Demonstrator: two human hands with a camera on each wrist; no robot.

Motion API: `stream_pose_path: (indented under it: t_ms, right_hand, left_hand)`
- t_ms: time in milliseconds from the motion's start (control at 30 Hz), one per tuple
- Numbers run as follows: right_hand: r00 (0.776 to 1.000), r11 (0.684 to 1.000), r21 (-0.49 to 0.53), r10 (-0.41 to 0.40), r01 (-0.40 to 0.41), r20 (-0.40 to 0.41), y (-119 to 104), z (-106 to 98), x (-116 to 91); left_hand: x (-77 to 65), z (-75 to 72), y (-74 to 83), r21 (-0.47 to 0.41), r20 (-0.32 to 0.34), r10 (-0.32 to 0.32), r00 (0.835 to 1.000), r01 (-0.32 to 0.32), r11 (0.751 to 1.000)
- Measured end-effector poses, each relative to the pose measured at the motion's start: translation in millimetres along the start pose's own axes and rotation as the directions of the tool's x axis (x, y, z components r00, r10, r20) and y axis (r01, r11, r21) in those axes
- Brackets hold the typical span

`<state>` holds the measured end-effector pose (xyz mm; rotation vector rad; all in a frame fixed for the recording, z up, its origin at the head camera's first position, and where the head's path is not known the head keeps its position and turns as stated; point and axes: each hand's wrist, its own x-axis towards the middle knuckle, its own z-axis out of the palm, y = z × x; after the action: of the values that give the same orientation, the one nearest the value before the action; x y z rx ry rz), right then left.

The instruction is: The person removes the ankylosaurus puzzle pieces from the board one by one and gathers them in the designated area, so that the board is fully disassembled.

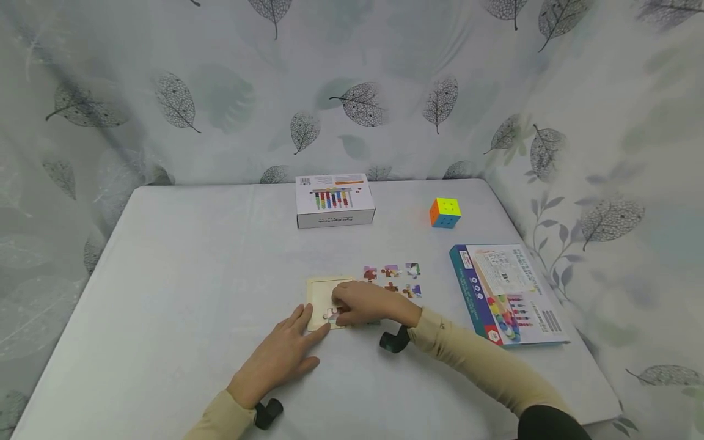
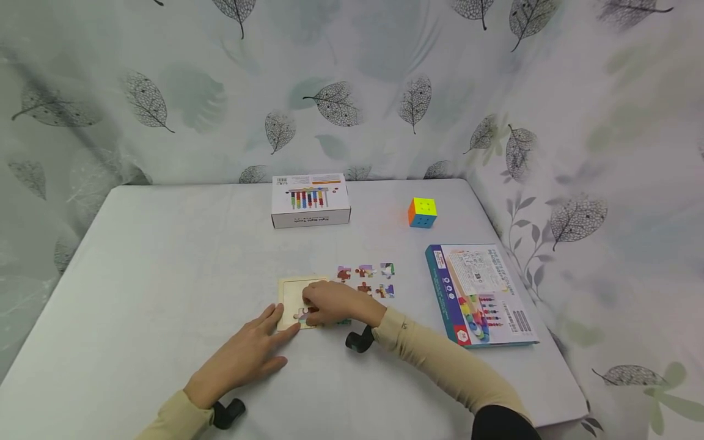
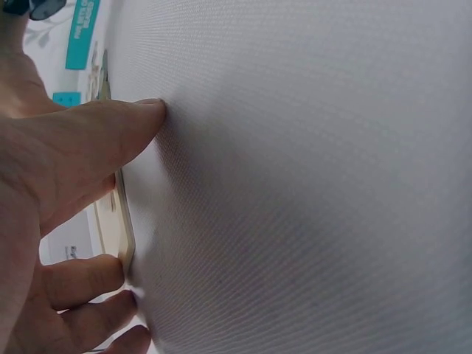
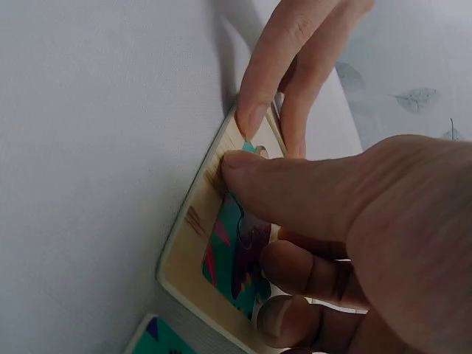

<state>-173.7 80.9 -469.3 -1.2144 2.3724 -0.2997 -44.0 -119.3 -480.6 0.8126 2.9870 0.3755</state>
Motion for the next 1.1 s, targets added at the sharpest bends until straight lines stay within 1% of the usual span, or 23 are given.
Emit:
stream_pose_path:
  t_ms: [200, 400, 533, 767, 1000, 1100]
  right_hand:
    - [1.000, 0.999, 0.034, 0.007, -0.008, 0.008, -2.6, 3.3, 1.7]
    - [1.000, 1.000, 0.011, 0.022, -0.022, 0.008, -4.2, 4.2, 0.2]
    - [1.000, 1.000, 0.007, 0.010, -0.010, -0.011, -2.7, 5.3, -1.1]
    - [0.998, 0.999, -0.013, -0.035, 0.035, -0.059, 1.7, 8.8, -1.1]
    - [0.998, 1.000, 0.013, -0.010, 0.011, -0.054, 1.7, 8.9, -1.5]
    - [0.998, 1.000, 0.018, -0.012, 0.013, -0.055, 1.2, 8.6, -2.3]
  left_hand:
    - [0.6, -0.8, 0.2, 0.010, 0.010, 0.003, 1.000, -0.003, 1.000]
    - [0.9, -0.1, 0.0, 0.005, 0.018, -0.003, 1.000, 0.003, 1.000]
    - [1.3, 0.1, 0.1, 0.002, 0.018, -0.006, 1.000, 0.006, 1.000]
    - [1.5, 0.6, -0.1, 0.009, 0.020, -0.003, 1.000, 0.003, 1.000]
    - [1.9, 1.5, -0.7, 0.014, 0.016, 0.000, 1.000, 0.000, 1.000]
    - [2.0, 1.6, -0.8, 0.016, 0.015, 0.001, 1.000, -0.001, 1.000]
